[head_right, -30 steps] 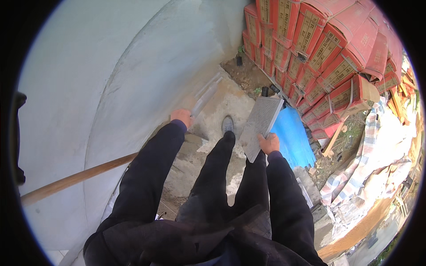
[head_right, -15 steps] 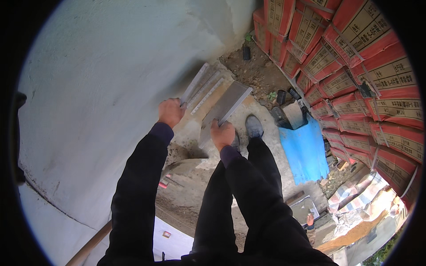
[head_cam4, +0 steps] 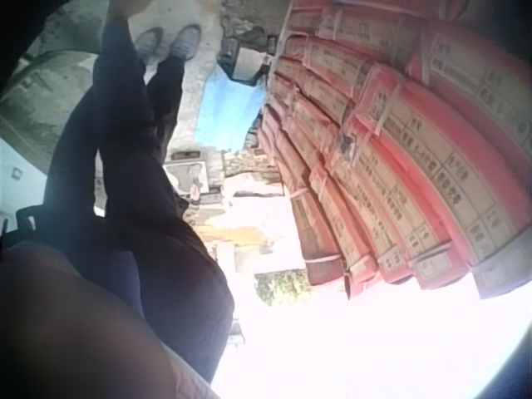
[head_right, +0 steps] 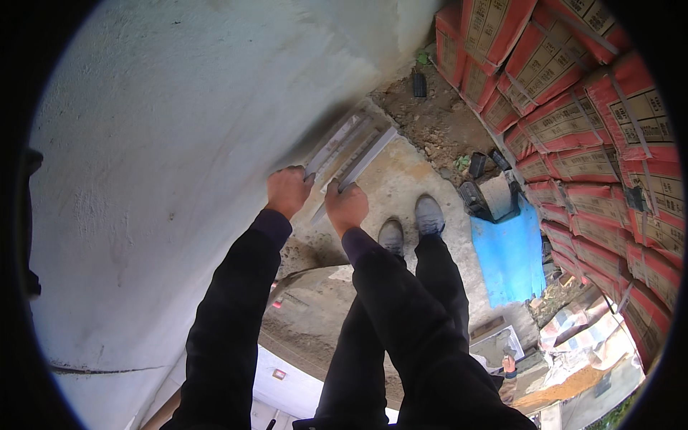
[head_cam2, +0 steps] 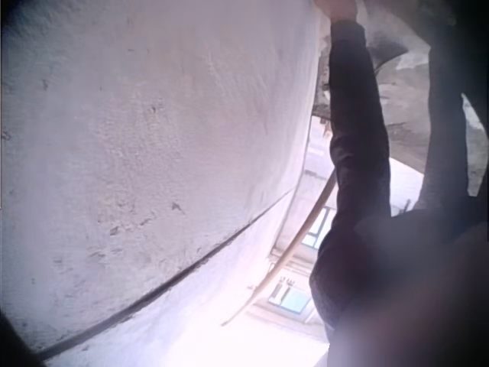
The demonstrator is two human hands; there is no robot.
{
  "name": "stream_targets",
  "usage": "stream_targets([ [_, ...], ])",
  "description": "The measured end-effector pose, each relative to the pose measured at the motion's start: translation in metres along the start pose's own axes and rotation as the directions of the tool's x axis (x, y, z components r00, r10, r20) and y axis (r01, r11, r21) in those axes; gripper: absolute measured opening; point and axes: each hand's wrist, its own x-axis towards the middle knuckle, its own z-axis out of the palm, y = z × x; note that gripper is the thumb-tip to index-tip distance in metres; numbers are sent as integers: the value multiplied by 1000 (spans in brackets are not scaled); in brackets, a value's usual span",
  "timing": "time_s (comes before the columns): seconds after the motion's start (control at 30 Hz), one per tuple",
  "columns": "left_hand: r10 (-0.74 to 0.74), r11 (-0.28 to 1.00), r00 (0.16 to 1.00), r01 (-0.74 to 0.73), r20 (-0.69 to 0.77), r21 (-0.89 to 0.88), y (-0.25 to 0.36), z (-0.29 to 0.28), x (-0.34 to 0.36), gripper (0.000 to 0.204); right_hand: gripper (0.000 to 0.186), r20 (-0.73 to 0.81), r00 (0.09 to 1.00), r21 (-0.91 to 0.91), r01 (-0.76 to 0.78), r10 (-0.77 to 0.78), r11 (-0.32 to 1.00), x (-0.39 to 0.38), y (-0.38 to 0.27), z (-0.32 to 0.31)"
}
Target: The person installs white tiles on a prepared sand base, using a rubber mallet to tap them into place. They cut a tile with an angle grinder while pouring water from a bottle, then place and secure the cut piece.
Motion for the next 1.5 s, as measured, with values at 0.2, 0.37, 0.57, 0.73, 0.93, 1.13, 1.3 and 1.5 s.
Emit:
stream_targets([
  [0.2, 8, 1000, 941, -5, -337, 9, 35, -32, -47, 28, 39, 338, 940, -6, 46, -42, 999, 17, -23, 6],
  [0.37, -182, 955, 942, 100, -282, -280, 77, -63, -176, 43, 78, 666, 730, 211, 13, -154, 977, 22, -13, -26],
  [0.57, -396, 777, 917, 307, -47, -549, 124, -47, -334, 41, 81, 683, 689, 74, 263, -241, 962, 34, -25, -31],
  [0.73, -599, 536, 753, 630, 272, -562, 167, -8, -484, 45, 52, 624, 774, -42, 174, -110, 984, -12, 31, -115],
  [0.93, -656, 37, 320, 918, 683, -395, 280, 45, -640, 49, 43, 569, 809, -327, 56, 150, 943, -44, 118, -335],
  [1.13, -725, -453, 39, 725, 687, -519, 443, 109, -682, 43, 56, 697, 688, -647, 725, -203, 235, -39, 84, -494],
  [1.3, -744, -631, -162, 489, 648, -603, 534, 137, -700, 45, 49, 868, 496, -493, 858, -15, -143, -112, 47, -462],
  [1.5, -411, -903, -323, 13, 853, -430, 609, 134, -767, 53, 42, 954, 217, -98, 878, 207, -470, -266, 35, -342],
])
